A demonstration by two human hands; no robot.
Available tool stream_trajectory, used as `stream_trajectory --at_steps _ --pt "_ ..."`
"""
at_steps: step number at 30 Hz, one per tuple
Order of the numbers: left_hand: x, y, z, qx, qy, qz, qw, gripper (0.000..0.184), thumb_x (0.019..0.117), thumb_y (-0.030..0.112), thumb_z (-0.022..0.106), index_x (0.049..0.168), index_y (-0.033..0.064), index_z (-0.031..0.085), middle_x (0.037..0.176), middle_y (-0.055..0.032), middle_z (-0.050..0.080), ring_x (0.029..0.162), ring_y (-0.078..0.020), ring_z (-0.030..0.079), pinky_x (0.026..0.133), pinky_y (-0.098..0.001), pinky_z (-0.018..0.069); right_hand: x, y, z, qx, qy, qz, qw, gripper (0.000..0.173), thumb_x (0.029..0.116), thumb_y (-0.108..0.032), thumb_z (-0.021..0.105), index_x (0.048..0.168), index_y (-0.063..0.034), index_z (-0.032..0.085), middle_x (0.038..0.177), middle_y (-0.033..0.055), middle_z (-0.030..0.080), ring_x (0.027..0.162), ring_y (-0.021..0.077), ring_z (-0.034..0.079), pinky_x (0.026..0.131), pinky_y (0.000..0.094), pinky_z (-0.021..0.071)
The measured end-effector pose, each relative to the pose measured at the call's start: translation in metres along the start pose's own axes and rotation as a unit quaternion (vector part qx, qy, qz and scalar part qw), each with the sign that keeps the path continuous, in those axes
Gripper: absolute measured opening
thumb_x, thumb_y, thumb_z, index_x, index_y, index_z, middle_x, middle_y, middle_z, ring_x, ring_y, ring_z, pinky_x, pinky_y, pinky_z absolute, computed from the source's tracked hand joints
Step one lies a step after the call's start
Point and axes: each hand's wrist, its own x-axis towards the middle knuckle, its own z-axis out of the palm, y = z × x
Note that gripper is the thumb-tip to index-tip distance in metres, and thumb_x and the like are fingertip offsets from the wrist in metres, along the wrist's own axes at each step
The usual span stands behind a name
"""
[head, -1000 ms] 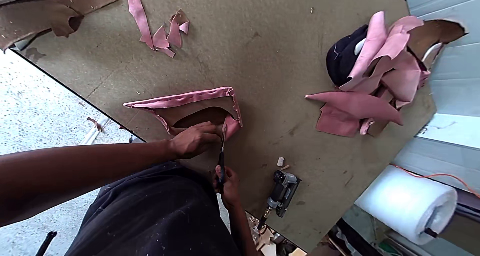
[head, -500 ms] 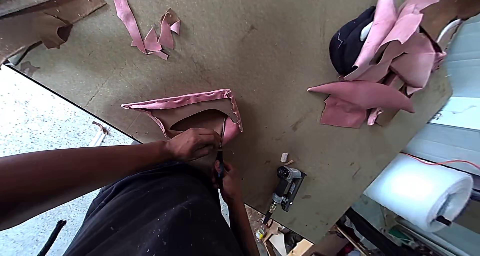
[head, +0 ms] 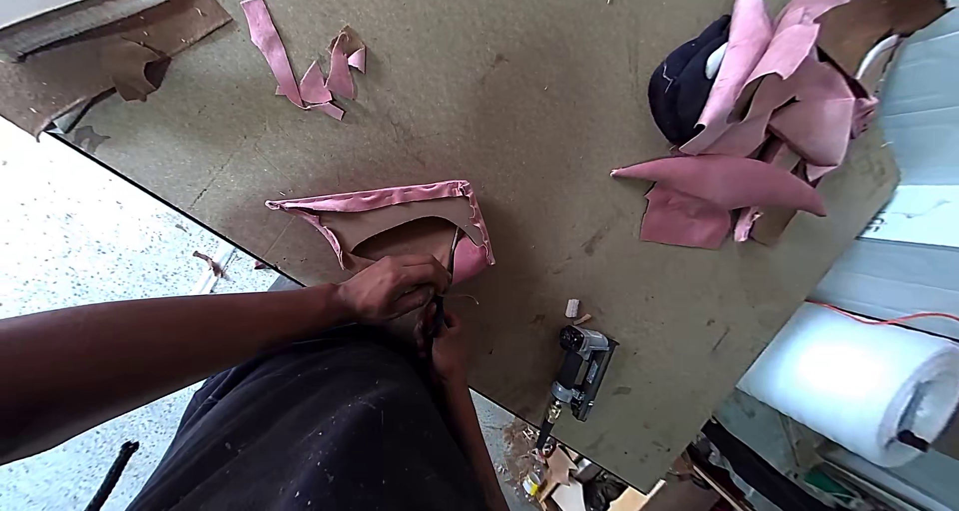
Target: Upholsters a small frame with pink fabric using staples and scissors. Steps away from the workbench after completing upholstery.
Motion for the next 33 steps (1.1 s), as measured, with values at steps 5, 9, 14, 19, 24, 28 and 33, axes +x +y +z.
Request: stream_trajectory --at_steps 5,9,14,19,24,28,33 --pt "-0.002 0.003 0.001 -0.006 0.012 0.003 1.0 0.018 0.1023 0.008 0.055 0.107 0.0043 0.072 0.123 -0.0053 0.07 0.123 -0.0173 0.064 0.106 -0.0357 0.0557 0.0 0.002 0.0 0.025 -0.018 -0.017 0.999 0.039 0.1016 -0.037 0.063 0.091 0.001 0.065 0.061 0.0118 0.058 0.045 0.0133 0.053 0.04 0.0253 0.0439" --pt "-0.001 0.006 -0.001 -0.007 0.016 0.0 1.0 0.018 0.1031 0.008 0.054 0.107 0.0047 0.072 0.123 -0.0047 0.07 0.122 -0.0165 0.065 0.106 -0.0354 0.056 0.004 -0.002 0.002 0.041 -0.048 -0.017 0.998 0.045 0.1038 -0.043 0.055 0.089 -0.0005 0.062 0.062 0.0102 0.057 0.046 0.0127 0.052 0.041 0.0248 0.0426" --pt "-0.001 0.004 -0.004 -0.008 0.029 -0.006 1.0 0.018 0.1028 0.01 0.054 0.107 0.0045 0.071 0.12 -0.0049 0.07 0.117 -0.0158 0.066 0.103 -0.0355 0.057 0.004 -0.001 0.008 0.038 -0.02 -0.016 0.999 0.039 0.0992 -0.036 0.067 0.088 0.0013 0.064 0.062 0.0107 0.057 0.045 0.0124 0.052 0.04 0.0247 0.0433" --pt "-0.008 0.006 -0.001 0.047 0.069 -0.065 0.994 0.016 0.1013 0.013 0.056 0.101 0.0085 0.071 0.127 -0.0028 0.067 0.12 -0.0129 0.063 0.101 -0.0321 0.0572 -0.003 -0.005 -0.021 -0.017 -0.086 0.025 0.996 0.044 0.1045 -0.042 0.054 0.099 0.0008 0.062 0.072 0.0118 0.061 0.053 0.0166 0.057 0.045 0.0297 0.0488" --pt "-0.02 0.008 0.009 0.076 0.09 -0.11 0.987 0.019 0.1012 0.014 0.054 0.106 0.0116 0.072 0.121 0.0024 0.071 0.114 -0.0078 0.067 0.096 -0.0308 0.0592 -0.006 -0.024 -0.061 -0.116 -0.166 0.088 0.975 0.055 0.0955 -0.057 0.063 0.104 -0.0021 0.062 0.077 0.0075 0.061 0.061 0.0159 0.058 0.053 0.0314 0.0517" --pt "-0.024 0.01 0.014 0.062 0.1 -0.114 0.986 0.018 0.1016 0.015 0.054 0.106 0.0141 0.072 0.118 0.0057 0.071 0.105 -0.0044 0.068 0.09 -0.0281 0.0606 0.007 -0.034 -0.051 -0.127 -0.133 0.069 0.981 0.043 0.0966 -0.043 0.065 0.099 -0.0009 0.065 0.079 0.0092 0.062 0.058 0.0147 0.057 0.049 0.0288 0.0497" --pt "-0.027 0.012 0.018 0.064 0.129 -0.123 0.982 0.022 0.1034 0.016 0.051 0.11 0.0154 0.071 0.114 0.0069 0.072 0.101 -0.0029 0.068 0.088 -0.0278 0.0604 0.001 -0.026 -0.028 -0.1 -0.075 0.062 0.99 0.035 0.1003 -0.032 0.064 0.091 0.0016 0.064 0.068 0.0086 0.059 0.046 0.0116 0.05 0.039 0.0253 0.0421"
